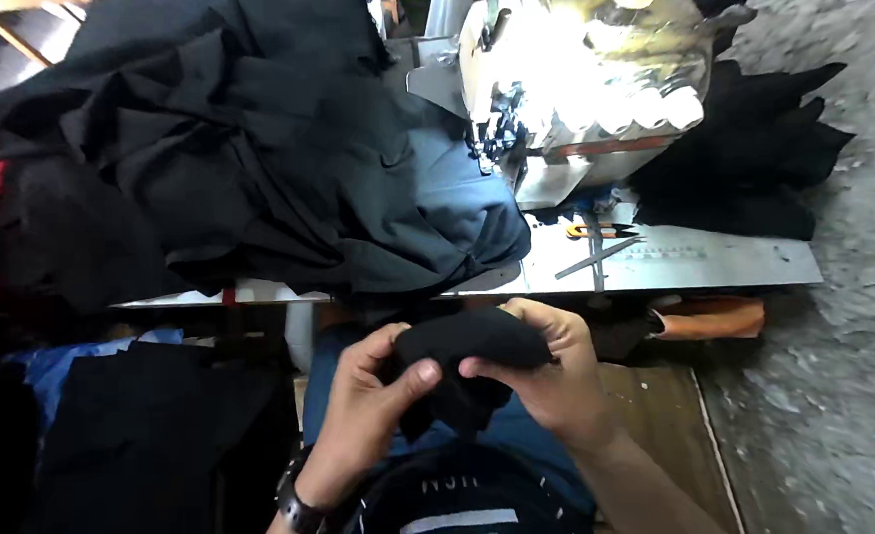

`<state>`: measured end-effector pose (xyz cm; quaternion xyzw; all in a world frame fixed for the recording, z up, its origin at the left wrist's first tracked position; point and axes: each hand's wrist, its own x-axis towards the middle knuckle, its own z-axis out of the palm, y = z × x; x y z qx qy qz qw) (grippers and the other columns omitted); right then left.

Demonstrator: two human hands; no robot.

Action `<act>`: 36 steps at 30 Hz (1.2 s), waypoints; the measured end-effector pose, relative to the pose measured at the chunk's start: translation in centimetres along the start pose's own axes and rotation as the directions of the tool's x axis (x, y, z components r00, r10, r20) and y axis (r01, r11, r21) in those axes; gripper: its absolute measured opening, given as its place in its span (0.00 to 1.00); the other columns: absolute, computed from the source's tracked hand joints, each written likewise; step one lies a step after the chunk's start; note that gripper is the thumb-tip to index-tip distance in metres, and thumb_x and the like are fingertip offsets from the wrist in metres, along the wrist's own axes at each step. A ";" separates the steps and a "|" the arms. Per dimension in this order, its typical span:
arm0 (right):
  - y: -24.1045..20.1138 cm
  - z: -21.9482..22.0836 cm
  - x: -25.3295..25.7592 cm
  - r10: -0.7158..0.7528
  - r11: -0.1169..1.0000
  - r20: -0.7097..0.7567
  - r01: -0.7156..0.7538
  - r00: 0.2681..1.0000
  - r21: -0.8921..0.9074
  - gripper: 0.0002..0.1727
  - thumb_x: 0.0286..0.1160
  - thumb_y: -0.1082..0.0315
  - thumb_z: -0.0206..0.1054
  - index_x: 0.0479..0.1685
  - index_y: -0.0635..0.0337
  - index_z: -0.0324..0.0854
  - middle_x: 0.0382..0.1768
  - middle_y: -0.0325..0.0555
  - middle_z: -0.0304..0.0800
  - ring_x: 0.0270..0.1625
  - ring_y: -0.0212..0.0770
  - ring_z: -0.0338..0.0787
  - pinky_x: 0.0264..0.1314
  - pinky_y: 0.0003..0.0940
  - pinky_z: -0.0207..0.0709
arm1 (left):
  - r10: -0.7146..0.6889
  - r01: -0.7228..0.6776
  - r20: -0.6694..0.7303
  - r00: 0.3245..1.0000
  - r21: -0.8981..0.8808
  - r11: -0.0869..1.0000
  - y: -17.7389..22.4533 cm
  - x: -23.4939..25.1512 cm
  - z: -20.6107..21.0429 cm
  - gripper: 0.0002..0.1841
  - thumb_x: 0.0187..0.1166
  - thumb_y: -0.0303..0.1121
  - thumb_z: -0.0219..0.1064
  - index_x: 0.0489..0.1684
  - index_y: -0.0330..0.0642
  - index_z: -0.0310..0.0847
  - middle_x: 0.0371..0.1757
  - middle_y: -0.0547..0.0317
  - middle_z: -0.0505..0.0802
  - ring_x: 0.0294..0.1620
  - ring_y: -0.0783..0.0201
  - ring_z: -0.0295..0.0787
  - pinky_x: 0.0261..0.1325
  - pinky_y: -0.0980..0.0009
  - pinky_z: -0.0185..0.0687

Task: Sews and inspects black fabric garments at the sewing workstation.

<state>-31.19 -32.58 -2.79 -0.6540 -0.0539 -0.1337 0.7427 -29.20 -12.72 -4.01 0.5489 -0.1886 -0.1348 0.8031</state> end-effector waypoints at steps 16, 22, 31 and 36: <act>-2.8 -1.7 1.0 -0.206 0.972 0.428 0.236 0.880 -0.016 0.11 0.93 0.50 0.49 0.53 0.46 0.65 0.77 0.37 0.77 0.85 0.41 0.72 0.87 0.43 0.69 | 0.046 -0.099 0.253 0.966 0.200 0.975 7.0 0.7 -2.2 0.08 0.86 0.37 0.67 0.42 0.45 0.89 0.42 0.72 0.94 0.45 0.83 0.88 0.48 0.84 0.84; -4.5 -2.6 1.3 -0.093 0.912 0.417 0.245 0.904 -0.329 0.13 0.65 0.66 0.73 0.38 0.50 0.70 0.45 0.32 0.80 0.54 0.20 0.82 0.53 0.13 0.79 | 0.011 -0.091 0.163 0.987 0.491 0.866 9.2 0.6 -2.4 0.13 0.81 0.30 0.71 0.59 0.52 0.78 0.49 0.70 0.93 0.48 0.75 0.91 0.53 0.78 0.90; -4.8 -3.8 2.0 -0.096 0.539 0.375 0.365 0.922 -0.760 0.08 0.58 0.47 0.79 0.28 0.35 0.90 0.51 0.22 0.91 0.57 0.31 0.79 0.60 0.40 0.65 | 0.001 -0.341 0.344 0.939 0.930 0.139 10.5 0.8 -1.4 0.15 0.82 0.55 0.64 0.49 0.59 0.88 0.47 0.72 0.94 0.45 0.73 0.90 0.40 0.69 0.82; -4.3 -4.1 1.7 -0.136 0.562 0.362 0.373 0.922 -0.739 0.04 0.61 0.51 0.79 0.32 0.33 0.94 0.52 0.20 0.93 0.59 0.31 0.80 0.60 0.42 0.65 | -0.050 -0.401 0.399 0.916 0.914 -0.061 9.6 0.9 -1.0 0.25 0.66 0.69 0.69 0.43 0.60 0.86 0.41 0.68 0.91 0.38 0.64 0.88 0.39 0.60 0.79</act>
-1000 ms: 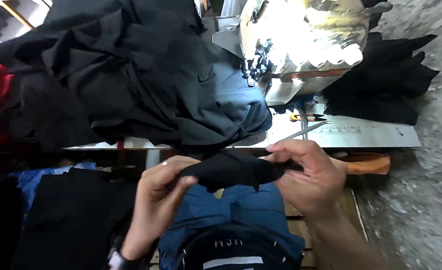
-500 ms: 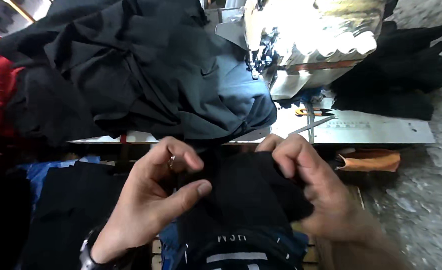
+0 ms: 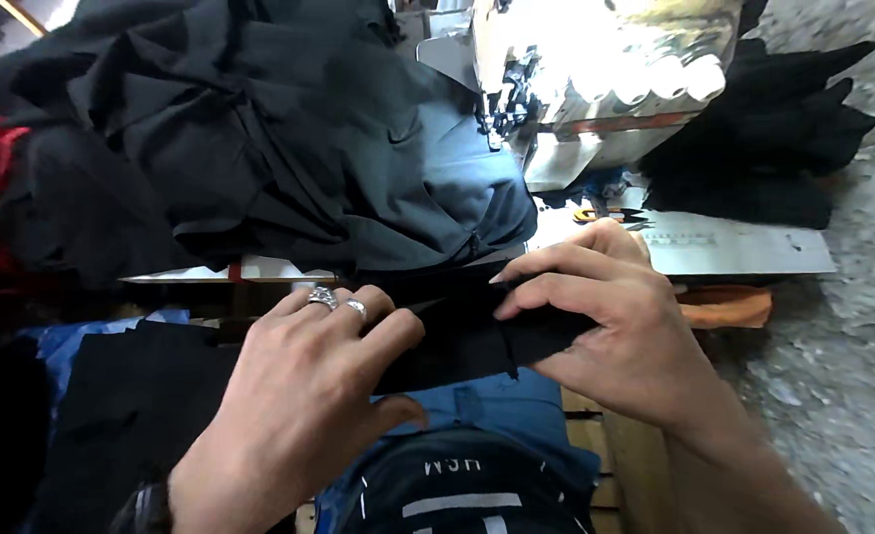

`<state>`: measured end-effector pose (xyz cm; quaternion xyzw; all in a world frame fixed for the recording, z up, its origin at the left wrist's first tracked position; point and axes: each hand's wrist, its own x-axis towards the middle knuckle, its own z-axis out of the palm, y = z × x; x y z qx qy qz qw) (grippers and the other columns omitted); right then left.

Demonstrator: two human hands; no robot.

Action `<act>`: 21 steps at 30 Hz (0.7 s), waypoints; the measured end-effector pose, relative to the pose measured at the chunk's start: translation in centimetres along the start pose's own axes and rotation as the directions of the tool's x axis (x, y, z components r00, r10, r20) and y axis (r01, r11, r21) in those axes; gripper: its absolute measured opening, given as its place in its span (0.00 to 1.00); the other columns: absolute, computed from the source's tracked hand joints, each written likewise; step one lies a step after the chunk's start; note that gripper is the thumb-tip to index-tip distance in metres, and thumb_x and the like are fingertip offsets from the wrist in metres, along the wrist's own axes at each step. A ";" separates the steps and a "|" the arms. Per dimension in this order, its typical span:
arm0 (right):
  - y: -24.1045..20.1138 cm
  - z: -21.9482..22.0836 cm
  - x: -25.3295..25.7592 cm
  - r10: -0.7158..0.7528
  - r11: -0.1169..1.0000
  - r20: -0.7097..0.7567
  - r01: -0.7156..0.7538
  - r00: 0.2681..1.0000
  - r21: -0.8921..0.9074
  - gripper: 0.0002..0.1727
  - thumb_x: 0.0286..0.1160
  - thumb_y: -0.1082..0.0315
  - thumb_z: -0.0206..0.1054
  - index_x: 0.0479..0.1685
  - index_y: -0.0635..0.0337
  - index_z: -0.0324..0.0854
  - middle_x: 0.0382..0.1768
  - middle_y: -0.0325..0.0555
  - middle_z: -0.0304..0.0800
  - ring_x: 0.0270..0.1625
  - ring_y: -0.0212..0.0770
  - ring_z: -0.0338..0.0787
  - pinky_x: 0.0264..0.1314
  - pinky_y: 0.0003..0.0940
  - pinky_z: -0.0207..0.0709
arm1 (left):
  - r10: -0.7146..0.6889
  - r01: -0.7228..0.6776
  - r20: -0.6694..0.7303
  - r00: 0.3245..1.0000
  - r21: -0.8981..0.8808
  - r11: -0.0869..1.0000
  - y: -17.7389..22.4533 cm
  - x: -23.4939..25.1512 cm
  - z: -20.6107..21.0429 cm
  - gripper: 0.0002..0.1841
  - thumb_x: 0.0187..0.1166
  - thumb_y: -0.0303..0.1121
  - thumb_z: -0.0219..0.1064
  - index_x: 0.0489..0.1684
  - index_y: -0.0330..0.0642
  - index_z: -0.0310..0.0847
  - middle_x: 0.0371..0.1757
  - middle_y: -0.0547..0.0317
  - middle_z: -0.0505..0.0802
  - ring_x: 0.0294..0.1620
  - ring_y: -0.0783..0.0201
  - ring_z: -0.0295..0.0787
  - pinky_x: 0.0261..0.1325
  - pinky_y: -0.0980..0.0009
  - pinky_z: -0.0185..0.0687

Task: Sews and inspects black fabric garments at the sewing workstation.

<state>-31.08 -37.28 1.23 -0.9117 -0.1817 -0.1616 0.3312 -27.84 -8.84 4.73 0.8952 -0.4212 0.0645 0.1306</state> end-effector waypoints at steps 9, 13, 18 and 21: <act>-0.2 0.1 -0.1 0.237 0.821 0.022 -0.213 0.971 0.529 0.08 0.64 0.53 0.83 0.28 0.45 0.97 0.32 0.26 0.95 0.41 0.24 0.88 0.47 0.18 0.79 | -0.178 0.032 -0.176 0.968 -0.620 0.784 -0.6 0.6 1.5 0.13 0.79 0.49 0.73 0.33 0.51 0.91 0.35 0.75 0.91 0.38 0.82 0.85 0.42 0.80 0.81; -0.7 0.5 -0.3 0.334 0.635 0.075 -0.283 0.940 0.719 0.04 0.64 0.64 0.83 0.30 0.54 0.96 0.32 0.35 0.96 0.37 0.26 0.93 0.43 0.19 0.88 | -0.205 0.002 -0.199 0.958 -0.712 0.702 -0.4 1.1 1.7 0.11 0.80 0.42 0.73 0.31 0.47 0.89 0.33 0.72 0.91 0.35 0.80 0.85 0.37 0.82 0.82; -1.2 1.1 -0.5 0.427 0.552 0.008 -0.267 0.904 0.790 0.05 0.57 0.67 0.86 0.25 0.53 0.94 0.31 0.37 0.96 0.36 0.26 0.93 0.42 0.20 0.89 | -0.232 -0.004 -0.236 0.944 -0.709 0.705 0.1 1.7 1.7 0.07 0.79 0.38 0.73 0.35 0.47 0.90 0.34 0.72 0.92 0.35 0.80 0.86 0.39 0.82 0.83; -1.3 1.4 -0.7 0.471 0.564 -0.053 -0.255 0.881 0.785 0.07 0.55 0.67 0.87 0.24 0.52 0.93 0.30 0.36 0.95 0.35 0.26 0.92 0.40 0.19 0.88 | -0.280 -0.001 -0.275 0.920 -0.716 0.698 0.6 2.3 2.0 0.05 0.78 0.33 0.75 0.44 0.45 0.91 0.39 0.70 0.94 0.37 0.78 0.89 0.40 0.81 0.88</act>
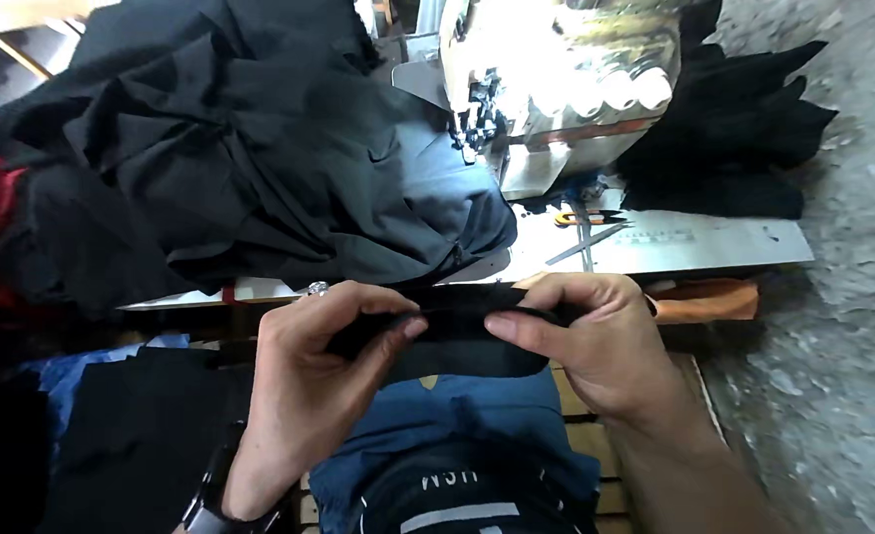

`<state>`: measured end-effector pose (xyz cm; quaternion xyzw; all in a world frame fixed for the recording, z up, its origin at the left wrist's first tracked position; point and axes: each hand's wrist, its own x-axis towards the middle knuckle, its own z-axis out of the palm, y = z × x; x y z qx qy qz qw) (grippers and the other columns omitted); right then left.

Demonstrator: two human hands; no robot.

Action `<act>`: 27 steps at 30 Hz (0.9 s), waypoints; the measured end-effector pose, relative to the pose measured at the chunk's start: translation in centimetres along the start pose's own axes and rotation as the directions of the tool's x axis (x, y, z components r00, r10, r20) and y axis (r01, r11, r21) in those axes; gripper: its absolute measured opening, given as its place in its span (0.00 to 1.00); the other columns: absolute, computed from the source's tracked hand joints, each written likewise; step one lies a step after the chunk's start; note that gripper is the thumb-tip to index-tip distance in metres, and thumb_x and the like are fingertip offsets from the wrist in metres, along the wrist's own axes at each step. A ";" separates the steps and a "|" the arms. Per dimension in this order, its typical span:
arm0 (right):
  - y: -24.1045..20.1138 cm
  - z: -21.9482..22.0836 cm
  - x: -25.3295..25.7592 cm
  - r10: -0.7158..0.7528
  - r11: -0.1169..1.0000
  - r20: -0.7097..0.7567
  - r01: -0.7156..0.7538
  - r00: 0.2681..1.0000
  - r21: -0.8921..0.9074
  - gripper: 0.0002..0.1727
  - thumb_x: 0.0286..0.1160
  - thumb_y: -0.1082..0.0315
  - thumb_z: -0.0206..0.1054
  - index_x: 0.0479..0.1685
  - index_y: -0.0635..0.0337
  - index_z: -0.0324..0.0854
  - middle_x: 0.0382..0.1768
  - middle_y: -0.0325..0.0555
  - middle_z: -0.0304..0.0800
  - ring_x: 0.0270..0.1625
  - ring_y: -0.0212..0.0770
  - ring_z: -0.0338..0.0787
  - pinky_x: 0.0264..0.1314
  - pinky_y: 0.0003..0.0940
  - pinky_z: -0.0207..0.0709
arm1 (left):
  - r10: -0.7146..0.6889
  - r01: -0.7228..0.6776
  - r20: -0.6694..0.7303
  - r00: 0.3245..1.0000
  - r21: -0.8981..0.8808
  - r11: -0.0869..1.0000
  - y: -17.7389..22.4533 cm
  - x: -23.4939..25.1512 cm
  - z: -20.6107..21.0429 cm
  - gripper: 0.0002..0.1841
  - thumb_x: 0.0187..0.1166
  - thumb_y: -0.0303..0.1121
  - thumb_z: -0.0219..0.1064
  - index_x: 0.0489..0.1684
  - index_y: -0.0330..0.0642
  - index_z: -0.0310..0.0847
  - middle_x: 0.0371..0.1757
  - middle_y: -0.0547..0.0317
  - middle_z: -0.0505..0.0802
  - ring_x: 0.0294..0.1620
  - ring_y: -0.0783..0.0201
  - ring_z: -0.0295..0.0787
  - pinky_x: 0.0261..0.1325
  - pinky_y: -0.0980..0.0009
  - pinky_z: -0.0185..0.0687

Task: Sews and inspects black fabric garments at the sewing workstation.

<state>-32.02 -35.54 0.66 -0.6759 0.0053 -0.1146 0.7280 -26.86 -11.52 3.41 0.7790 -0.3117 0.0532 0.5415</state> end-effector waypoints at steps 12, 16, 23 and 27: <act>1.2 -0.7 1.3 0.087 0.996 -0.021 -0.087 0.996 -0.032 0.06 0.65 0.67 0.82 0.38 0.56 0.95 0.35 0.38 0.96 0.39 0.29 0.94 0.46 0.22 0.91 | -0.134 0.125 -0.107 0.985 -0.088 0.988 -1.4 2.1 3.2 0.05 0.79 0.24 0.70 0.46 0.40 0.87 0.38 0.63 0.96 0.31 0.68 0.94 0.35 0.74 0.95; 2.0 -1.2 1.9 0.107 0.993 -0.020 -0.106 0.994 0.053 0.05 0.66 0.70 0.81 0.38 0.58 0.95 0.35 0.41 0.96 0.39 0.31 0.94 0.48 0.24 0.91 | -0.209 0.194 -0.110 0.972 -0.128 0.972 -1.6 2.7 3.8 0.07 0.77 0.23 0.72 0.47 0.39 0.89 0.34 0.62 0.95 0.25 0.69 0.91 0.29 0.76 0.92; 3.0 -2.6 3.4 0.196 0.980 0.121 -0.200 0.973 0.021 0.15 0.60 0.64 0.86 0.45 0.57 0.95 0.33 0.39 0.97 0.35 0.29 0.93 0.40 0.20 0.89 | -0.244 0.237 -0.084 0.966 -0.088 0.967 -2.7 4.4 4.6 0.07 0.75 0.23 0.74 0.47 0.40 0.91 0.39 0.63 0.96 0.27 0.70 0.91 0.29 0.76 0.93; 3.1 -3.5 3.5 0.143 0.988 0.181 -0.151 0.973 0.031 0.17 0.66 0.70 0.81 0.50 0.56 0.80 0.36 0.39 0.96 0.36 0.31 0.95 0.39 0.23 0.90 | -0.257 0.255 -0.070 0.964 -0.039 0.966 -3.1 5.4 4.5 0.06 0.76 0.25 0.73 0.47 0.42 0.91 0.39 0.64 0.95 0.27 0.71 0.90 0.29 0.77 0.91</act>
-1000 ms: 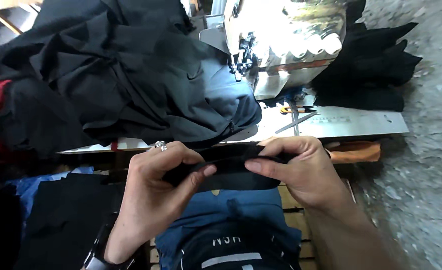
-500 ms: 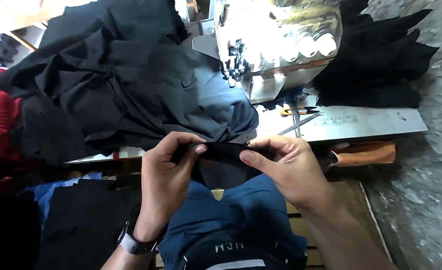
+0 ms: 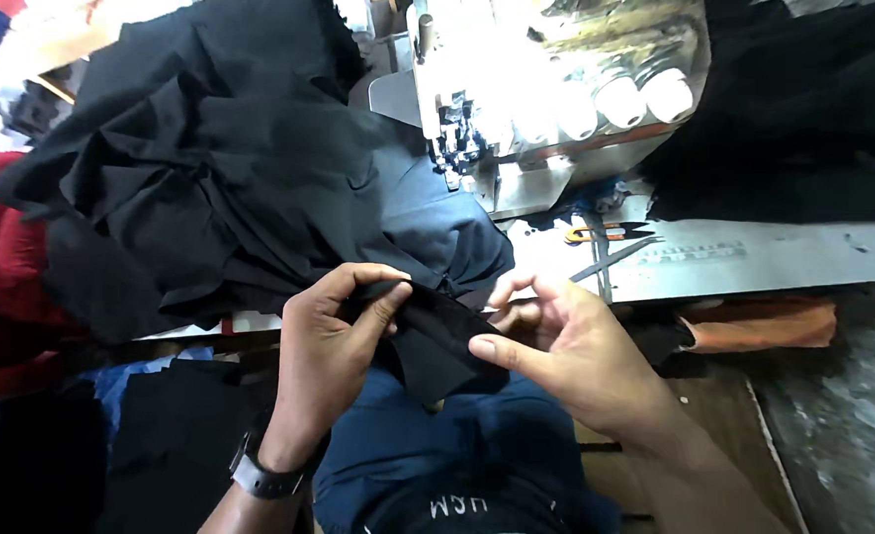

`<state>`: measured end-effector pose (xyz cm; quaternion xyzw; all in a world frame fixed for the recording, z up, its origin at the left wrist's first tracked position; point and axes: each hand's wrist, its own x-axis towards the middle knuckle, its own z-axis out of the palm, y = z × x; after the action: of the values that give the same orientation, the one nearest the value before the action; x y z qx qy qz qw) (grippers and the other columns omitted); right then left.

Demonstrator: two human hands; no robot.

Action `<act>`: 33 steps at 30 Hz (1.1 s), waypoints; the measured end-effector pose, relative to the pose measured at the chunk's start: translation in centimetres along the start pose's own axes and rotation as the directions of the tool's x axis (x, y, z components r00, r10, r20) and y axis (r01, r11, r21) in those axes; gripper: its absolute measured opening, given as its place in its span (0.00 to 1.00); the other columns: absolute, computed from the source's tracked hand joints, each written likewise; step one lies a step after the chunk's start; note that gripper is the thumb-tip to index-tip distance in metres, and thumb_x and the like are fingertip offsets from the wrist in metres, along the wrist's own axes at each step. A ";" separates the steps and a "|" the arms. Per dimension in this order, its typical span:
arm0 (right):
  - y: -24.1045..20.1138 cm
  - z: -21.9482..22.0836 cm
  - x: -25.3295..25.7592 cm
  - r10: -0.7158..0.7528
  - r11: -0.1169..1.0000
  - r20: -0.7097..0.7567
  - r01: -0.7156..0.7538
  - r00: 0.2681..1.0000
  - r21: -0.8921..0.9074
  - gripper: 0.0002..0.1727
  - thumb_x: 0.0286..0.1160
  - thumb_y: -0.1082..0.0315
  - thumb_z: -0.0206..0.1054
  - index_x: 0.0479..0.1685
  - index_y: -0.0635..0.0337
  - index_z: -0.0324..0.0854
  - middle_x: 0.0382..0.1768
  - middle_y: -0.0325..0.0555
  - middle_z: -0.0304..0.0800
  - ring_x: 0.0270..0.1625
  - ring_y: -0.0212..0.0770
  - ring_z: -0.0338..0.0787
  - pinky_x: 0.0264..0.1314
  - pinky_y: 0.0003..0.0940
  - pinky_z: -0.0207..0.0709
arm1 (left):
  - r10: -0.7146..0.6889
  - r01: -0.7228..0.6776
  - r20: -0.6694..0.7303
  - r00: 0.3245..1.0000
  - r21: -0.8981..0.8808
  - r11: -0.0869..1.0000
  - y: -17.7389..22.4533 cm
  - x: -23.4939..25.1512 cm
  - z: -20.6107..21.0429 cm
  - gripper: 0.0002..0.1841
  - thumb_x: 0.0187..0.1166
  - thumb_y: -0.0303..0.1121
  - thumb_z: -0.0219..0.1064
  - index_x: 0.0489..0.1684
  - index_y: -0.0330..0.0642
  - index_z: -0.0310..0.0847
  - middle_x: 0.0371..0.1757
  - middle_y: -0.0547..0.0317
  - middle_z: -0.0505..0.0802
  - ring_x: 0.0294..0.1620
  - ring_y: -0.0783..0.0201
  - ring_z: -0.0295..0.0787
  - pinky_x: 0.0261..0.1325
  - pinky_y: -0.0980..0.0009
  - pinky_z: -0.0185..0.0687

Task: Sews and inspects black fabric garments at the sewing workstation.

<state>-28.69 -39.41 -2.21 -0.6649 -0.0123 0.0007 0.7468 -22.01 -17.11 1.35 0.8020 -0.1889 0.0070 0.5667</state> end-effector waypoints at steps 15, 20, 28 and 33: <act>0.9 2.3 1.4 -0.184 0.978 -0.298 0.144 0.937 -0.149 0.25 0.52 0.63 0.89 0.46 0.50 0.80 0.33 0.33 0.90 0.34 0.29 0.90 0.38 0.22 0.88 | 0.092 -0.095 -0.061 0.994 -0.050 0.994 0.2 0.4 1.4 0.07 0.76 0.24 0.73 0.47 0.41 0.89 0.40 0.66 0.95 0.30 0.72 0.91 0.33 0.77 0.93; 0.3 2.2 1.4 -0.191 0.981 -0.267 0.173 0.945 -0.093 0.10 0.55 0.68 0.88 0.34 0.58 0.94 0.33 0.39 0.97 0.37 0.30 0.96 0.45 0.24 0.93 | 0.121 -0.124 -0.064 0.991 -0.042 0.991 0.2 0.5 1.1 0.06 0.77 0.23 0.72 0.47 0.40 0.89 0.41 0.65 0.95 0.29 0.73 0.91 0.32 0.78 0.91; -0.2 2.3 1.1 -0.204 0.977 -0.281 0.213 0.938 0.001 0.05 0.65 0.73 0.81 0.36 0.62 0.94 0.34 0.43 0.98 0.38 0.31 0.96 0.48 0.24 0.92 | 0.088 -0.093 -0.094 0.992 -0.058 0.994 0.3 0.6 0.8 0.07 0.76 0.24 0.73 0.48 0.40 0.91 0.41 0.64 0.96 0.29 0.72 0.91 0.31 0.78 0.91; 0.0 2.2 1.2 -0.170 0.985 -0.247 0.175 0.954 -0.003 0.06 0.65 0.71 0.81 0.38 0.62 0.94 0.33 0.43 0.98 0.37 0.31 0.95 0.44 0.23 0.91 | 0.095 -0.098 -0.082 0.992 -0.032 0.995 0.1 1.2 0.5 0.07 0.76 0.23 0.73 0.48 0.40 0.91 0.41 0.64 0.96 0.29 0.72 0.90 0.30 0.78 0.91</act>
<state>-27.58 -37.17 -1.91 -0.6491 0.0225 -0.1470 0.7460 -21.07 -17.91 1.56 0.7807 -0.2047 0.0635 0.5870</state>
